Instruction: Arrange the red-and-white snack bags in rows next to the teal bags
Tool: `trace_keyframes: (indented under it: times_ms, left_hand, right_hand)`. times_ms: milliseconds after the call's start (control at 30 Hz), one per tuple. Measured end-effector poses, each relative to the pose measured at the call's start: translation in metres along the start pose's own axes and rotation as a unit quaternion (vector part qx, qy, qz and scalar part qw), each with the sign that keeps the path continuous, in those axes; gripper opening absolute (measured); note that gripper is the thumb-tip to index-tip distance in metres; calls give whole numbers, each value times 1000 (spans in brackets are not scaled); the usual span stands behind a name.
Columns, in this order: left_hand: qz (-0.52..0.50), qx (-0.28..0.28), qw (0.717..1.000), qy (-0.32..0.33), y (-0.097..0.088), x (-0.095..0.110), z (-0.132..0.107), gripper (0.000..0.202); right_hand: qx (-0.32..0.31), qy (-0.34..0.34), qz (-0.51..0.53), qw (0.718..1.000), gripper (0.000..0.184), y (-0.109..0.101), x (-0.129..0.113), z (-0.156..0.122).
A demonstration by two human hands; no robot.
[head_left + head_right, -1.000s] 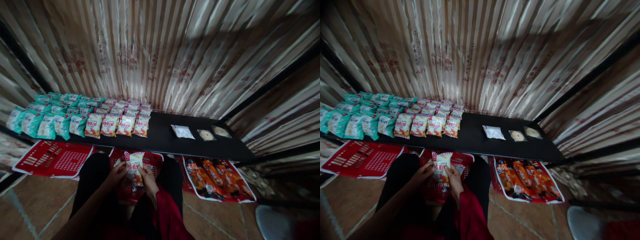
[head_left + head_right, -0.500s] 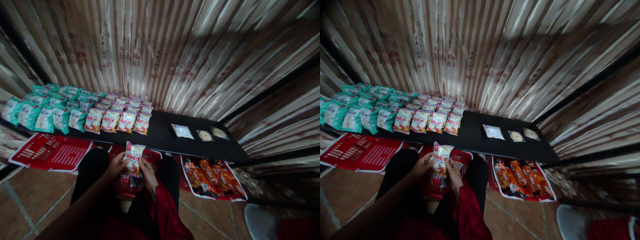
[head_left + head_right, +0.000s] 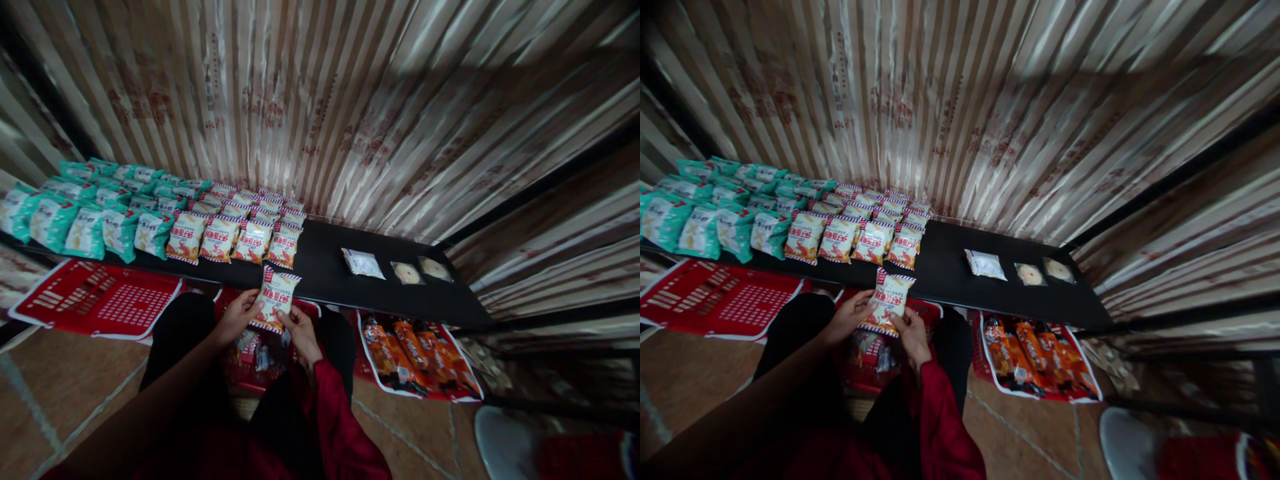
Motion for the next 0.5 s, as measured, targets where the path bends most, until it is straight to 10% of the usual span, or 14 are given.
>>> trace_keyframes:
  times_ms: [200,500]
  left_hand:
    - [134,55,986,83,-1,2,3,43]
    - [370,103,892,237,17,12,-2,45]
  right_hand:
    - [64,-64,-33,995,43,-13,-14,16]
    - [101,-143,-126,977,40,-28,-33,57]
Point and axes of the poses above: each hand's wrist, its own z-axis towards the middle knuckle, its own y-axis out of the palm, x = y × z, the point moved 5 cm from there along z, towards the middle knuckle, and after that the axes turned 3 degrees about -y, right-handed, at the moved point
